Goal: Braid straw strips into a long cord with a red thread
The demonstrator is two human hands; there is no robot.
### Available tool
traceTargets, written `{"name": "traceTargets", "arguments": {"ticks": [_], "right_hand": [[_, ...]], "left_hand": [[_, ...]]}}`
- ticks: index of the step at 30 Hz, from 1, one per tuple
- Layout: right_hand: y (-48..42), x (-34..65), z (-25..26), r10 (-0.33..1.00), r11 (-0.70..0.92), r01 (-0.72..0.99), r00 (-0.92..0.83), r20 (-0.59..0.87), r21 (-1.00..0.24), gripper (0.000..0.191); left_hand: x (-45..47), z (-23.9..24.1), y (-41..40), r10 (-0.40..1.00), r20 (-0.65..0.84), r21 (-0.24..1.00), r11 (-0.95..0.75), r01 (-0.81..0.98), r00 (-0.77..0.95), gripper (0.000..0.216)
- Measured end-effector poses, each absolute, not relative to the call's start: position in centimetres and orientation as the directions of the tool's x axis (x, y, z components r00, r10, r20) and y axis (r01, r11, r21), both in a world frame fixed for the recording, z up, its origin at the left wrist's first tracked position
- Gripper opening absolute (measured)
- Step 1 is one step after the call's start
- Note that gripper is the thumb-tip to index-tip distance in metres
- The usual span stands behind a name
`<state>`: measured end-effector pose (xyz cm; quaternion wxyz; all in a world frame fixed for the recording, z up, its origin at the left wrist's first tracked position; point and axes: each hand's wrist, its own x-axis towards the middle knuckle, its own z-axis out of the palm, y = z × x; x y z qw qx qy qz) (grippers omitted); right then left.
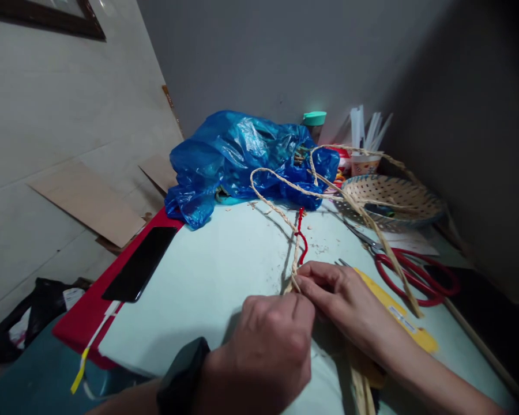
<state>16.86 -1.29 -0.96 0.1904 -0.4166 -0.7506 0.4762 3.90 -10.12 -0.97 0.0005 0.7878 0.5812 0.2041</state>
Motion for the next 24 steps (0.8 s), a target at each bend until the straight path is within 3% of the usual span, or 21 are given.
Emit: {"name": "traceTargets", "arguments": {"ticks": [4,6,8,11,13,15,16,17,19,21,24], "right_hand": [[-1.0,17.2,-1.0,0.735,0.09,0.345,-0.656,-0.172,-0.934,0.028],[-1.0,17.2,-0.9,0.717,0.051,0.312,-0.673,-0.183,-0.949,0.027],[-0.9,17.2,-0.8,0.715,0.047,0.309,-0.675,-0.184,-0.95,0.025],[-0.8,17.2,-0.6,0.739,0.085,0.326,-0.654,-0.16,-0.941,0.024],[-0.9,17.3,-0.4,0.745,0.1,0.335,-0.649,-0.153,-0.937,0.025],[-0.9,17.3,-0.2,0.738,0.087,0.324,-0.656,-0.157,-0.942,0.024],[-0.9,17.3,-0.1,0.728,0.067,0.3,-0.667,-0.159,-0.952,0.022],[-1.0,17.2,-0.1,0.716,0.039,0.265,-0.68,-0.158,-0.963,0.02],[-1.0,17.1,-0.2,0.692,-0.004,0.198,-0.707,-0.146,-0.98,0.017],[-0.9,17.1,-0.3,0.673,0.01,0.173,-0.729,-0.122,-0.985,0.018],[-1.0,17.1,-0.1,0.657,0.077,0.2,-0.747,-0.101,-0.977,0.019]], "left_hand": [[5.5,-2.2,-10.5,0.865,0.374,-0.051,-0.34,0.939,0.334,0.025],[5.6,-2.2,-10.6,0.865,0.339,-0.104,-0.356,0.929,0.37,0.026],[5.1,-1.6,-10.5,0.887,0.289,-0.003,-0.376,0.927,0.361,0.023],[3.4,0.2,-9.9,0.949,0.225,0.392,-0.297,0.871,0.222,0.023],[1.9,1.4,-8.9,0.982,0.189,0.619,-0.111,0.777,-0.011,0.032],[0.8,1.8,-7.6,0.995,0.055,0.827,0.0,0.562,-0.081,0.027],[0.5,1.6,-6.9,0.999,-0.034,0.924,0.04,0.38,-0.022,0.022],[0.3,1.3,-6.4,0.988,-0.118,0.977,0.098,0.19,0.095,0.025],[0.2,0.2,-5.6,0.93,-0.211,0.963,0.251,-0.098,0.301,0.029],[0.4,-0.8,-5.3,0.897,-0.237,0.92,0.331,-0.211,0.374,0.028],[0.4,-1.3,-5.3,0.893,-0.227,0.92,0.328,-0.215,0.389,0.027]]}}
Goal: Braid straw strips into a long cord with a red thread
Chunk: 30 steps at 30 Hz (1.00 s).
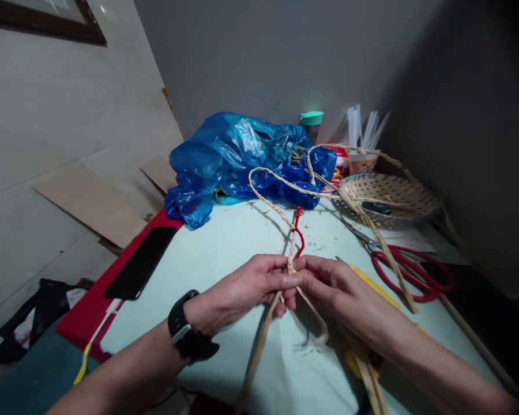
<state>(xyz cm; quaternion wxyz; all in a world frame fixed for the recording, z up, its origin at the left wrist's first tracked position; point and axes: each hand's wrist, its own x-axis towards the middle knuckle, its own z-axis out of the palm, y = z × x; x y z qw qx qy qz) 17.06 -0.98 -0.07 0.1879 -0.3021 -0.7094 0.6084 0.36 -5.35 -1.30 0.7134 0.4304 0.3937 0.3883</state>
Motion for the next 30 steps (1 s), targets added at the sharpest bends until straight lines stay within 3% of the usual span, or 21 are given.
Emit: {"name": "traceTargets", "arguments": {"ticks": [5,12,17,22,27,30], "right_hand": [[-1.2,17.2,0.3,0.669,0.187,0.313,-0.735,-0.113,-0.931,0.021],[-1.7,17.5,-0.7,0.677,0.343,0.421,-0.731,-0.091,-0.84,0.015],[-1.9,17.9,-1.2,0.687,0.559,0.595,-0.722,-0.079,-0.577,0.014],[-2.1,18.1,-0.1,0.699,0.628,0.682,-0.706,-0.115,-0.374,0.024],[-3.6,17.6,0.4,0.727,0.595,0.716,-0.673,-0.136,-0.365,0.028],[-4.5,17.0,-0.4,0.718,0.64,0.667,-0.696,-0.013,-0.38,0.023]], "left_hand": [[-0.3,-0.8,-5.4,0.888,-0.254,0.943,0.316,-0.108,0.384,0.022],[-0.4,-1.1,-5.7,0.901,-0.347,0.92,0.381,-0.093,0.262,0.023],[0.3,-0.8,-6.0,0.908,-0.377,0.92,0.39,-0.038,0.185,0.014],[1.1,-0.7,-6.2,0.925,-0.36,0.932,0.363,-0.001,0.122,0.013],[1.6,-1.1,-6.4,0.943,-0.331,0.942,0.328,0.065,0.035,0.014],[1.5,-1.5,-6.6,0.941,-0.337,0.94,0.334,0.063,0.033,0.012]]}}
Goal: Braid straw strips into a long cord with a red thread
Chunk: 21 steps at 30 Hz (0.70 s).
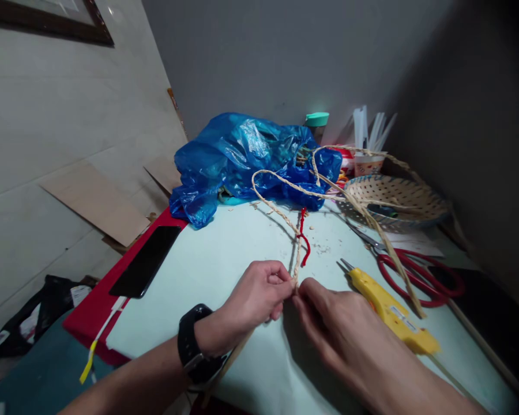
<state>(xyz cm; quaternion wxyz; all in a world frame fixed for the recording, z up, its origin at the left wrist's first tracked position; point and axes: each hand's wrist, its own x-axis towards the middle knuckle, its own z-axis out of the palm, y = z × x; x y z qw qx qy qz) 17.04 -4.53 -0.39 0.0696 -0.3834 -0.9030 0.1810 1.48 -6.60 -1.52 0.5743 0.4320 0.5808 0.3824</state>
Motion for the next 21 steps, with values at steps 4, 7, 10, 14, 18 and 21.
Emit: {"name": "traceTargets", "arguments": {"ticks": [4,7,10,14,18,21], "right_hand": [[-5.3,16.5,-1.5,0.547,0.831,0.547,-0.776,0.314,-0.096,0.018],[-5.9,16.1,-1.8,0.397,0.833,0.515,-0.81,0.43,0.202,0.028],[-6.6,15.6,-2.2,0.381,0.795,0.516,-0.833,0.401,0.318,0.027],[-6.6,15.9,-1.9,0.399,0.844,0.494,-0.838,0.371,0.21,0.024],[-4.4,17.3,0.8,0.597,0.788,0.475,-0.746,0.296,-0.392,0.017],[-2.6,17.8,2.2,0.78,0.514,0.531,-0.616,0.109,-0.674,0.028]], "left_hand": [[1.0,-1.9,-7.0,0.947,-0.312,0.943,0.318,-0.096,0.076,0.011],[0.9,-1.8,-7.2,0.945,-0.309,0.926,0.324,-0.193,0.102,0.013],[0.9,-1.6,-7.2,0.939,-0.318,0.909,0.341,-0.24,0.133,0.016],[0.6,-1.5,-7.1,0.932,-0.349,0.898,0.363,-0.249,0.1,0.018],[0.2,-1.2,-7.0,0.943,-0.316,0.909,0.333,-0.249,0.107,0.017],[0.0,-0.9,-7.0,0.949,-0.282,0.914,0.31,-0.261,0.137,0.017]]}}
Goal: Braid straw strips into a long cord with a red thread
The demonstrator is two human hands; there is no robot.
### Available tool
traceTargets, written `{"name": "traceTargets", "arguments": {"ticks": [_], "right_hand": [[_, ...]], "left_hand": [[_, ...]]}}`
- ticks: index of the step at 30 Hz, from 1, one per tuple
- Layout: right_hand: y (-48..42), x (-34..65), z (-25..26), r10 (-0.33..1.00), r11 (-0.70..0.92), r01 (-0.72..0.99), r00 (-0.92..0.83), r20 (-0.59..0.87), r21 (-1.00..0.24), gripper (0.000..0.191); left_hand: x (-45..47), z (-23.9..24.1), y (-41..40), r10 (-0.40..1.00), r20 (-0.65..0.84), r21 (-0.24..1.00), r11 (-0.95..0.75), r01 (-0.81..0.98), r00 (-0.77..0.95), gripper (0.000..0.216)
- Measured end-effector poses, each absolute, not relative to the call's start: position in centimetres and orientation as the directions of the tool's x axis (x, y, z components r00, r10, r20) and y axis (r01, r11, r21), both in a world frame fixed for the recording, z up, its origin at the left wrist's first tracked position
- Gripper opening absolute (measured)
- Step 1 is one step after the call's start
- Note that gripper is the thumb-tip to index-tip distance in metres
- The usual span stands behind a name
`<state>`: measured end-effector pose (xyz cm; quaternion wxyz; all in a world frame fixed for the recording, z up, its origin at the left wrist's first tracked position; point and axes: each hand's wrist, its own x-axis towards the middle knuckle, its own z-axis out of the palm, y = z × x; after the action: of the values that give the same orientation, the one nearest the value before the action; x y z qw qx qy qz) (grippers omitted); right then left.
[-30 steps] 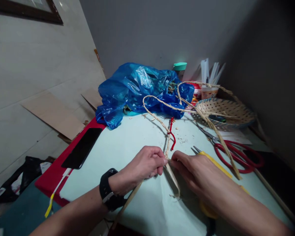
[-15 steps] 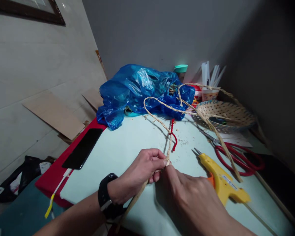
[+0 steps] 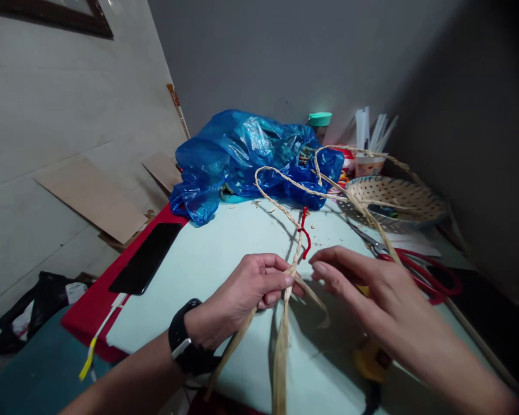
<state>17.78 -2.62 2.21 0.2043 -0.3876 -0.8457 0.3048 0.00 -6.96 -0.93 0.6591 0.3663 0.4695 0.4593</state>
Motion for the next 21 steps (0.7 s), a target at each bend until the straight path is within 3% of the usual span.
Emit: {"name": "traceTargets", "arguments": {"ticks": [3,5,11,21], "right_hand": [[-2.1,17.2,1.6,0.679,0.231,0.44,-0.712,-0.181,-0.868,0.032],[-2.3,16.6,0.7,0.67,0.161,0.398,-0.716,-0.196,-0.903,0.031],[-2.3,16.2,-0.4,0.756,0.319,0.465,-0.651,-0.074,-0.826,0.03],[-2.1,16.4,-0.6,0.788,0.384,0.549,-0.614,-0.047,-0.742,0.034]], "left_hand": [[-0.1,-0.8,-7.0,0.955,-0.259,0.929,0.288,-0.234,0.146,0.017],[-0.1,-0.7,-7.1,0.961,-0.247,0.949,0.266,-0.169,0.125,0.018],[0.4,-0.5,-7.3,0.979,-0.202,0.974,0.199,0.104,0.02,0.02],[-0.5,0.2,-7.9,0.978,-0.208,0.973,0.206,0.101,0.01,0.014]]}}
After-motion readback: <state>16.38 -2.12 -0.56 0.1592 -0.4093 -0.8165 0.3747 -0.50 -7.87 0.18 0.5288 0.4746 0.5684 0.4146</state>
